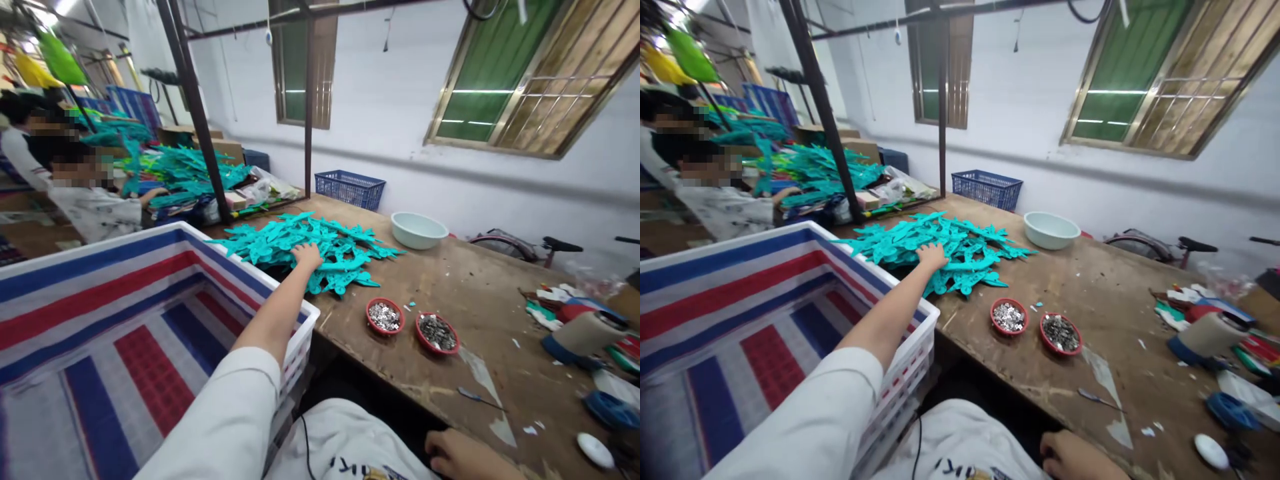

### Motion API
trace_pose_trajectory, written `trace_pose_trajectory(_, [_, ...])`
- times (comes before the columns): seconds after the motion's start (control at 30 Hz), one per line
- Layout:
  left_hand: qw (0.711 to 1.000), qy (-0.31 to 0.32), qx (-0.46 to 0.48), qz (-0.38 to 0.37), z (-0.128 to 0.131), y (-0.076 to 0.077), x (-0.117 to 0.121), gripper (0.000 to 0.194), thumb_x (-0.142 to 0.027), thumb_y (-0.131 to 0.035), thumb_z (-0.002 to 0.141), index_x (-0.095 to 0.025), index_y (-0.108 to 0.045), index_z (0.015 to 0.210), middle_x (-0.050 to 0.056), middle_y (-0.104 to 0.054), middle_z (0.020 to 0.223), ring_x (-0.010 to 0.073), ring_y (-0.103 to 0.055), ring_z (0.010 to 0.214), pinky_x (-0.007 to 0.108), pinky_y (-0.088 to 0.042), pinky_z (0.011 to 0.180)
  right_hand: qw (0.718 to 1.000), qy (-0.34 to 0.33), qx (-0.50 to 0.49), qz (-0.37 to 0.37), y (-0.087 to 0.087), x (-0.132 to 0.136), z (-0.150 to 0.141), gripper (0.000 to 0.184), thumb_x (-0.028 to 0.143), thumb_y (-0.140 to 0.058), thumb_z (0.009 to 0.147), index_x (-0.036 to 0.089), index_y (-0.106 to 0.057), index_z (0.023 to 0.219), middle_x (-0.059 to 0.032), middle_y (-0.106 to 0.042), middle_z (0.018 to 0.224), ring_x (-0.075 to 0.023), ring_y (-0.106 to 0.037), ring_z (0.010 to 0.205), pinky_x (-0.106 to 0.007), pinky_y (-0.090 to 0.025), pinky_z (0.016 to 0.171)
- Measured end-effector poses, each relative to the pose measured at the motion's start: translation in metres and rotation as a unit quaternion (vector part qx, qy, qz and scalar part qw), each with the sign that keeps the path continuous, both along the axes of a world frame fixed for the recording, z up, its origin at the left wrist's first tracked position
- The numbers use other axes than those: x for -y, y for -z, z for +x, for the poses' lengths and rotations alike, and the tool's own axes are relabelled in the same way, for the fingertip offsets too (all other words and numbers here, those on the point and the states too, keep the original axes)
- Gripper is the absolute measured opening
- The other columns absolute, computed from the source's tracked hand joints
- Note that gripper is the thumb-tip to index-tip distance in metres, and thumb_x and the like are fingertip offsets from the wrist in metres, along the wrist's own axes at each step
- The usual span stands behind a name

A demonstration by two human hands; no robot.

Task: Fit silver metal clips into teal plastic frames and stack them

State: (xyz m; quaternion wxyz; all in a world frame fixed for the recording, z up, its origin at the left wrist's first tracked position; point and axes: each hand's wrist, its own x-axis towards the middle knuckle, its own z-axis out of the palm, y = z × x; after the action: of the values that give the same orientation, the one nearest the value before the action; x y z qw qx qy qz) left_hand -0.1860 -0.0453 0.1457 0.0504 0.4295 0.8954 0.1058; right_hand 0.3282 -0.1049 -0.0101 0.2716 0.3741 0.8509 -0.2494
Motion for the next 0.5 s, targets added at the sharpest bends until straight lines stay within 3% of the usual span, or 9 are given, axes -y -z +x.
trace_pose_trajectory(0.07, [1.000, -0.002, -0.017, -0.021, -0.013, 0.013, 0.000, 0.072, -0.065, -0.071, 0.109, -0.020, -0.062, 0.165, 0.021, -0.060, 0.172, 0.0435, -0.053, 0.161, 0.068, -0.042, 0.133, 1.000, 0.020, -0.022, 0.004, -0.002, -0.011, 0.001, 0.049, 0.014, -0.074, 0.092, 0.021, -0.090, 0.138, -0.0124, -0.089, 0.125, -0.0380, -0.084, 0.121, -0.045, -0.062, 0.106])
trace_pose_trajectory(0.13, [0.999, 0.007, -0.041, -0.026, -0.026, 0.014, -0.006, 0.070, -0.069, -0.066, 0.111, -0.021, -0.066, 0.161, 0.019, -0.063, 0.170, 0.0417, -0.055, 0.158, 0.064, -0.041, 0.132, 0.998, 0.034, -0.051, -0.005, -0.006, -0.016, 0.007, 0.052, 0.019, -0.073, 0.093, 0.020, -0.088, 0.143, -0.0131, -0.088, 0.126, -0.0383, -0.083, 0.121, -0.045, -0.061, 0.106])
trace_pose_trajectory(0.2, [0.997, 0.011, -0.070, -0.021, -0.047, 0.003, -0.011, 0.069, -0.066, -0.057, 0.114, -0.019, -0.063, 0.165, 0.023, -0.059, 0.175, 0.0447, -0.049, 0.162, 0.063, -0.037, 0.133, 0.996, 0.040, -0.074, -0.027, -0.007, -0.018, 0.014, 0.055, 0.022, -0.071, 0.095, 0.020, -0.085, 0.148, -0.0132, -0.087, 0.128, -0.0378, -0.082, 0.122, -0.045, -0.060, 0.108])
trace_pose_trajectory(0.3, [0.994, -0.015, -0.111, -0.016, -0.095, -0.026, -0.010, 0.071, -0.059, -0.045, 0.118, -0.017, -0.053, 0.174, 0.025, -0.055, 0.179, 0.0466, -0.037, 0.169, 0.065, -0.029, 0.136, 0.996, 0.038, -0.062, -0.052, -0.002, -0.019, 0.019, 0.059, 0.024, -0.072, 0.091, 0.021, -0.085, 0.149, -0.0139, -0.087, 0.128, -0.0398, -0.082, 0.121, -0.047, -0.060, 0.106])
trace_pose_trajectory(0.4, [0.991, -0.056, -0.113, -0.052, -0.144, -0.050, 0.001, 0.072, -0.060, -0.037, 0.120, -0.010, -0.056, 0.169, 0.025, -0.070, 0.161, 0.0452, -0.050, 0.159, 0.062, -0.039, 0.129, 0.995, 0.048, -0.065, -0.059, 0.004, -0.019, 0.020, 0.060, 0.028, -0.073, 0.090, 0.025, -0.086, 0.148, -0.0139, -0.086, 0.130, -0.0408, -0.081, 0.123, -0.047, -0.060, 0.105])
trace_pose_trajectory(0.5, [0.988, -0.058, -0.105, -0.098, -0.171, -0.047, 0.007, 0.075, -0.063, -0.043, 0.121, -0.002, -0.062, 0.160, 0.019, -0.080, 0.144, 0.0377, -0.066, 0.140, 0.047, -0.050, 0.118, 0.990, 0.070, -0.079, -0.090, 0.002, -0.018, 0.018, 0.064, 0.030, -0.073, 0.089, 0.025, -0.084, 0.152, -0.0147, -0.085, 0.137, -0.0409, -0.080, 0.128, -0.049, -0.060, 0.110])
